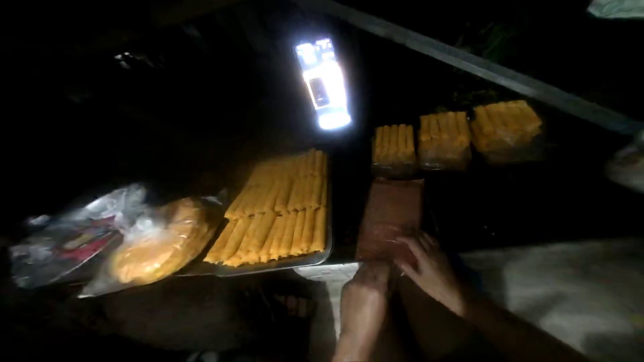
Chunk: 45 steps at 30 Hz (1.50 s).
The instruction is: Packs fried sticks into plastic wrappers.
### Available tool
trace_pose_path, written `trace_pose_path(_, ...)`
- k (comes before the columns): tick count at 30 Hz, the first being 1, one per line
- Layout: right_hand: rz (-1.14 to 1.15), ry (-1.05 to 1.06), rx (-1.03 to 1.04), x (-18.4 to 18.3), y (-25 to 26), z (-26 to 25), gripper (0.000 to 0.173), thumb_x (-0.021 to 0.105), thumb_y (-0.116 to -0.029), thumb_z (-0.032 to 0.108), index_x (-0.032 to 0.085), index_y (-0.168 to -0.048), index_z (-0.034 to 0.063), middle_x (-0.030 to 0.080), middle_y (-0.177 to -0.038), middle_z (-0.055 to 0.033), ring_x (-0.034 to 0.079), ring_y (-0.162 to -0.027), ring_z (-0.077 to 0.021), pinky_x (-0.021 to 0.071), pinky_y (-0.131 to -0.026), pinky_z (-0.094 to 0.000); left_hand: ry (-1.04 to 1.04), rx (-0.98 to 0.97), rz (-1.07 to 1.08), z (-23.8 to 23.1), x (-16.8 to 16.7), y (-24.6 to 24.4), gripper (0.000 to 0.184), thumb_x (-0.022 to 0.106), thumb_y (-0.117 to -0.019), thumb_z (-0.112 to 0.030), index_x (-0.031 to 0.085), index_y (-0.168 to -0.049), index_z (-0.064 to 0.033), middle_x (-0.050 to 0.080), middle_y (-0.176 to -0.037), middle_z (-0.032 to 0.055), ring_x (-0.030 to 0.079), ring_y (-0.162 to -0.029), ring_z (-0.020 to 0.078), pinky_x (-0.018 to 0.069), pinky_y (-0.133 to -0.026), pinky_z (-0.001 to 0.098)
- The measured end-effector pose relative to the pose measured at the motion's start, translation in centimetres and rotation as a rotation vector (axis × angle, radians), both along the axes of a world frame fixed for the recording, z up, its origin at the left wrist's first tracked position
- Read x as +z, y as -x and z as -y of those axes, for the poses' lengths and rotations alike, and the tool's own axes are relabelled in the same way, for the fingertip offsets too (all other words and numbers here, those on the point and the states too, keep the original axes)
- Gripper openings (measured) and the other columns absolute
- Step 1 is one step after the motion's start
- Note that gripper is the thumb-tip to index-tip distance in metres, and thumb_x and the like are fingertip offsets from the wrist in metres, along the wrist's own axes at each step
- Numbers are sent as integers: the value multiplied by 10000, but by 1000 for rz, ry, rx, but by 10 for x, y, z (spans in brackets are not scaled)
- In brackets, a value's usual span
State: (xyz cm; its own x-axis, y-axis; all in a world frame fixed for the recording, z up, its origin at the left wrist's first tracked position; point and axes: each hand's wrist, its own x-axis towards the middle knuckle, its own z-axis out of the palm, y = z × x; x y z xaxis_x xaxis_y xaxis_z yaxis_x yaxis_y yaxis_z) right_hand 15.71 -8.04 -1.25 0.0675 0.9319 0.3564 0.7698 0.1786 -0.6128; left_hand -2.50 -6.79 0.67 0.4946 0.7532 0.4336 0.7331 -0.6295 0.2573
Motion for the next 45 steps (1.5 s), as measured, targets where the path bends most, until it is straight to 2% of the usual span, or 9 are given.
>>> trace_pose_path(8,-152,53,183,28,3,3,638,857,-789,276,643,-1341,39,556,-1450,-234,498,-1374,-422,392,-1147,-584,-132,39,77,27,83,17,140,602,-919,-75,699,-957,19,733,-889,156,739,-819,264,612,-734,385)
trace_pose_path(13,-660,-14,435,49,15,7,201,754,-883,99,716,-1030,-33,735,-1017,-64,674,-950,-12,552,-869,-166,-185,-32,357,9,120,34,112,529,-1042,-133,589,-1088,-50,680,-995,81,669,-894,69,562,-793,193)
trace_pose_path(19,-1033,271,264,72,0,4,130,592,-964,32,702,-1023,-6,748,-895,13,724,-816,-71,620,-800,-275,-193,63,542,-25,119,43,202,485,-1071,-156,538,-1097,37,622,-891,39,588,-749,-39,506,-692,117)
trace_pose_path(24,-878,166,130,77,-13,2,144,538,-990,88,656,-995,6,674,-753,59,656,-666,-25,589,-675,-238,-102,285,408,-35,106,30,245,544,-1021,-104,558,-1180,81,670,-911,150,638,-698,128,540,-621,272)
trace_pose_path(28,-790,-85,16,80,-24,-4,200,524,-1019,128,671,-973,1,624,-720,88,576,-589,40,540,-575,-176,-213,232,411,-36,98,23,300,615,-976,-117,584,-1194,87,627,-1174,281,629,-1025,308,527,-841,384)
trace_pose_path(31,-578,-350,69,75,-29,-13,214,592,-1002,157,649,-866,2,624,-757,55,570,-687,83,504,-643,-100,-32,20,527,-22,91,7,250,589,-1023,-243,666,-1067,-9,669,-1059,100,641,-959,81,542,-840,209)
trace_pose_path(35,-186,-398,225,74,-11,-15,114,682,-880,141,685,-860,28,697,-850,-107,677,-830,-140,556,-796,-239,402,-219,687,-16,77,-19,437,731,-927,-286,627,-1192,44,686,-1067,59,652,-933,19,562,-832,187)
trace_pose_path(39,-178,-290,266,65,-1,-20,163,722,-869,152,673,-832,1,675,-767,-118,657,-706,-169,559,-678,-271,313,-153,645,-28,65,-22,214,750,-890,-139,668,-1004,22,698,-897,45,651,-786,16,553,-731,170)
trace_pose_path(45,-74,-49,51,75,-10,-19,127,698,-872,71,660,-829,-43,661,-800,-183,673,-732,-301,569,-658,-443,180,51,224,-25,63,-15,321,716,-909,-93,635,-1178,63,721,-906,171,724,-759,278,610,-696,428)
